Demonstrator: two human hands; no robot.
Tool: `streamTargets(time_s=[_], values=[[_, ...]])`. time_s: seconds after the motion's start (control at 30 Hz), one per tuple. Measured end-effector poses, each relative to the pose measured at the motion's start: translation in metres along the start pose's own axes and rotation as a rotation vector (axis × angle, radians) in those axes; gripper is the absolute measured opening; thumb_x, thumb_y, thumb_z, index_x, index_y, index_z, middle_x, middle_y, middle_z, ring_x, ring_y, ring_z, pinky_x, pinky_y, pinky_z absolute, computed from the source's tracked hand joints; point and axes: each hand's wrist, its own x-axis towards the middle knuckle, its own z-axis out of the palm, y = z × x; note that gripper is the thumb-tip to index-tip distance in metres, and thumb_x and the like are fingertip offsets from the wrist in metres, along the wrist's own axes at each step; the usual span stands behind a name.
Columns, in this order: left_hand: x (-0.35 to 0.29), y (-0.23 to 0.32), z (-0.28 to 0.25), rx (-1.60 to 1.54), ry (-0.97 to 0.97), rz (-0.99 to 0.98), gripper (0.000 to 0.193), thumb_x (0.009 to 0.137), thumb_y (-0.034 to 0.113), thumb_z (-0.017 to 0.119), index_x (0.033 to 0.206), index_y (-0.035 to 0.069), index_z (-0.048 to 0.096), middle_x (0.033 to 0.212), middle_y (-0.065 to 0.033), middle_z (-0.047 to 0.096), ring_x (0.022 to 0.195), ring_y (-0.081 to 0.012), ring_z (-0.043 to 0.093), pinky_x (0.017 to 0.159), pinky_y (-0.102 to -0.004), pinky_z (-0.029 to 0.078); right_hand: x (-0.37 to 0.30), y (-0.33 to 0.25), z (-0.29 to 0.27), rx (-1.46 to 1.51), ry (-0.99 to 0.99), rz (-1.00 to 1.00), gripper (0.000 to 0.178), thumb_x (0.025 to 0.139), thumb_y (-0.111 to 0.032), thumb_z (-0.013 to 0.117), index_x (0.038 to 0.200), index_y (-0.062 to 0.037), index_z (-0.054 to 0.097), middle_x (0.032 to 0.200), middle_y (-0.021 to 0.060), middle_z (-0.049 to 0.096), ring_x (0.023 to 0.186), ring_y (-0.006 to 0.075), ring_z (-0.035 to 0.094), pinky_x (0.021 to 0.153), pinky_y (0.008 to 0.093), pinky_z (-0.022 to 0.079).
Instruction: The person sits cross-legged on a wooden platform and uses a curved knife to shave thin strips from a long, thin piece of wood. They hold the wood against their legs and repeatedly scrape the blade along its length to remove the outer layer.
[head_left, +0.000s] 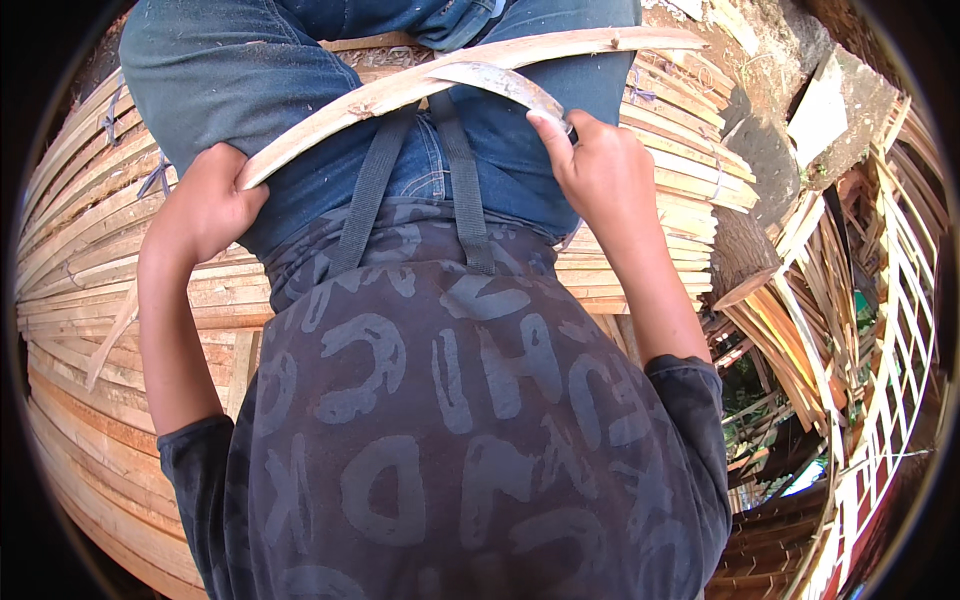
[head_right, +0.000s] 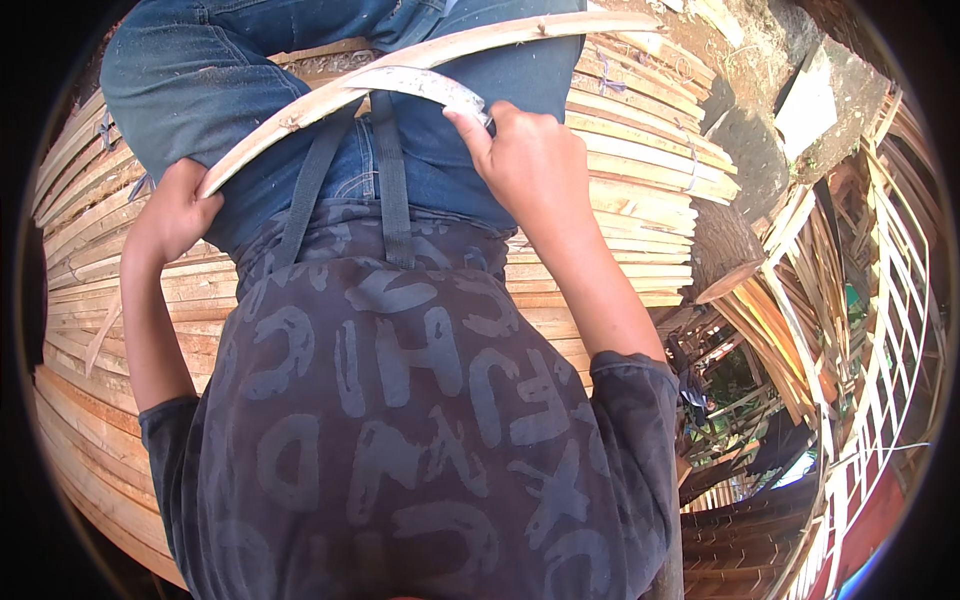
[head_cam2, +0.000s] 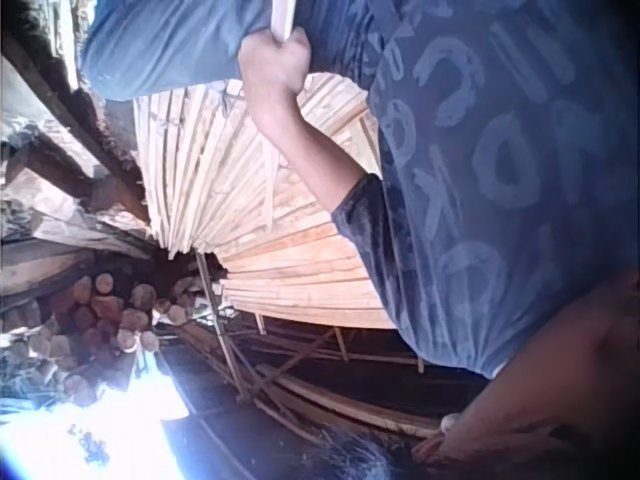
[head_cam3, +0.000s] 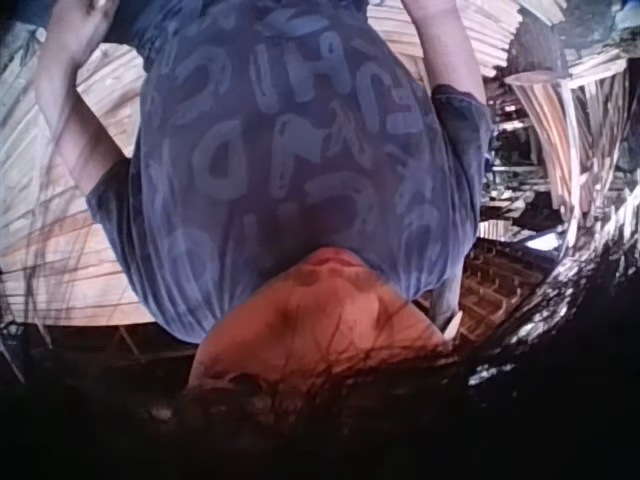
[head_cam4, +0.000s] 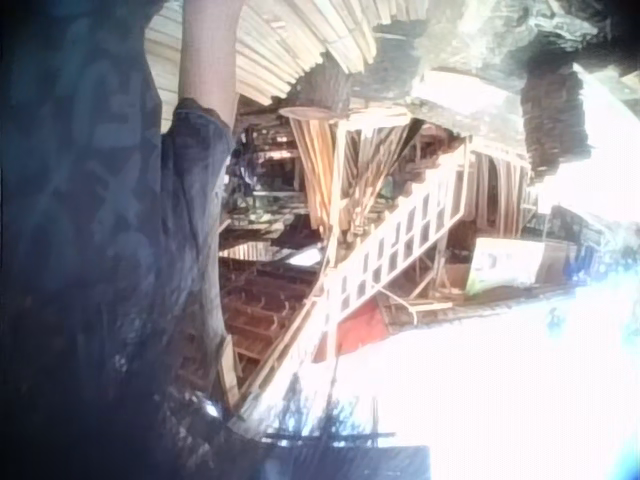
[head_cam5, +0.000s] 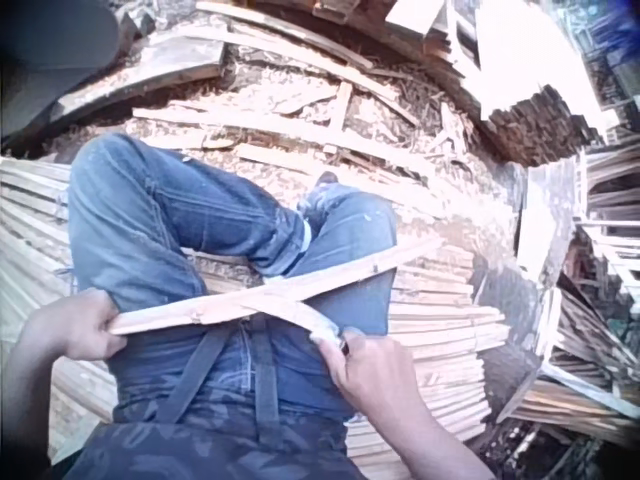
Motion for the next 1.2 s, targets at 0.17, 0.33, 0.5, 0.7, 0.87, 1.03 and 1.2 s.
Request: streamTargets(time_s=[0.17, 0.33, 0.5, 0.7, 0.87, 1.03, 1.2], values=[[-0.001, -0.008, 0.003, 0.014, -0.011, 0.01, 0.027, 0.071, 0.014, 0.054, 0.071, -0.013, 0.05, 0.065, -0.0309, 0.049, 0.057, -0.0357, 0.052, 0.06, -0.0444, 0.041, 0.025, 0.112, -0.013, -0.055, -0.03, 0.535, 0.066, 0.095, -0.056, 0.045, 0.078, 0.0027, 0.069, 0.068, 0.0256, 0.064, 0.068, 0.041, 0.065, 0.061, 0.0475, 0.052], [0.005, 0.006, -0.003, -0.004, -0.052, -0.086, 0.026, 0.072, 0.014, 0.054, 0.07, -0.012, 0.05, 0.062, -0.0285, 0.048, 0.056, -0.0297, 0.051, 0.059, -0.0419, 0.041, 0.015, 0.088, -0.021, 0.043, 0.029, 0.391, 0.065, 0.092, -0.058, 0.048, 0.078, 0.0012, 0.069, 0.068, 0.0263, 0.063, 0.07, 0.044, 0.063, 0.064, 0.0481, 0.051], [-0.002, 0.0, 0.004, -0.011, 0.014, -0.035, 0.026, 0.072, 0.015, 0.055, 0.07, -0.011, 0.05, 0.06, -0.0265, 0.047, 0.057, -0.0259, 0.048, 0.06, -0.0408, 0.041, 0.005, 0.04, 0.01, 0.123, -0.022, 0.251, 0.065, 0.09, -0.061, 0.05, 0.068, -0.0009, 0.065, 0.062, 0.0232, 0.061, 0.065, 0.0412, 0.063, 0.057, 0.046, 0.051], [0.005, -0.001, -0.002, 0.007, -0.076, -0.057, 0.027, 0.074, 0.016, 0.053, 0.069, -0.01, 0.047, 0.058, -0.0218, 0.044, 0.055, -0.0213, 0.044, 0.057, -0.0404, 0.038, 0.011, 0.055, 0.007, 0.023, 0.093, 0.209, 0.065, 0.085, -0.064, 0.054, 0.068, -0.0023, 0.068, 0.06, 0.0193, 0.062, 0.06, 0.0351, 0.065, 0.052, 0.0422, 0.051], [0.001, -0.007, 0.004, -0.022, 0.034, -0.066, 0.028, 0.075, 0.019, 0.053, 0.071, -0.009, 0.052, 0.06, -0.017, 0.048, 0.059, -0.0205, 0.047, 0.059, -0.038, 0.04, 0.011, 0.031, -0.004, 0.086, 0.031, 0.177, 0.063, 0.087, -0.06, 0.054, 0.066, -0.0012, 0.067, 0.058, 0.0203, 0.061, 0.058, 0.0365, 0.064, 0.052, 0.0422, 0.051], [0.006, -0.01, 0.0, -0.03, -0.023, -0.093, 0.031, 0.076, 0.023, 0.054, 0.068, -0.007, 0.054, 0.058, -0.0113, 0.049, 0.058, -0.019, 0.049, 0.057, -0.0344, 0.04, 0.008, -0.009, 0.0, 0.281, -0.024, 0.097, 0.061, 0.087, -0.058, 0.056, 0.067, -0.0014, 0.068, 0.058, 0.0202, 0.061, 0.057, 0.0368, 0.064, 0.052, 0.0422, 0.051], [0.012, -0.002, -0.017, -0.119, -0.286, -0.196, 0.037, 0.082, 0.031, 0.058, 0.063, 0.0, 0.056, 0.052, -0.0029, 0.045, 0.051, -0.0124, 0.043, 0.052, -0.028, 0.035, 0.019, -0.016, -0.001, 0.405, -0.059, 0.185, 0.06, 0.088, -0.057, 0.055, 0.068, -0.0011, 0.067, 0.059, 0.0204, 0.061, 0.061, 0.0393, 0.063, 0.055, 0.0447, 0.051]])
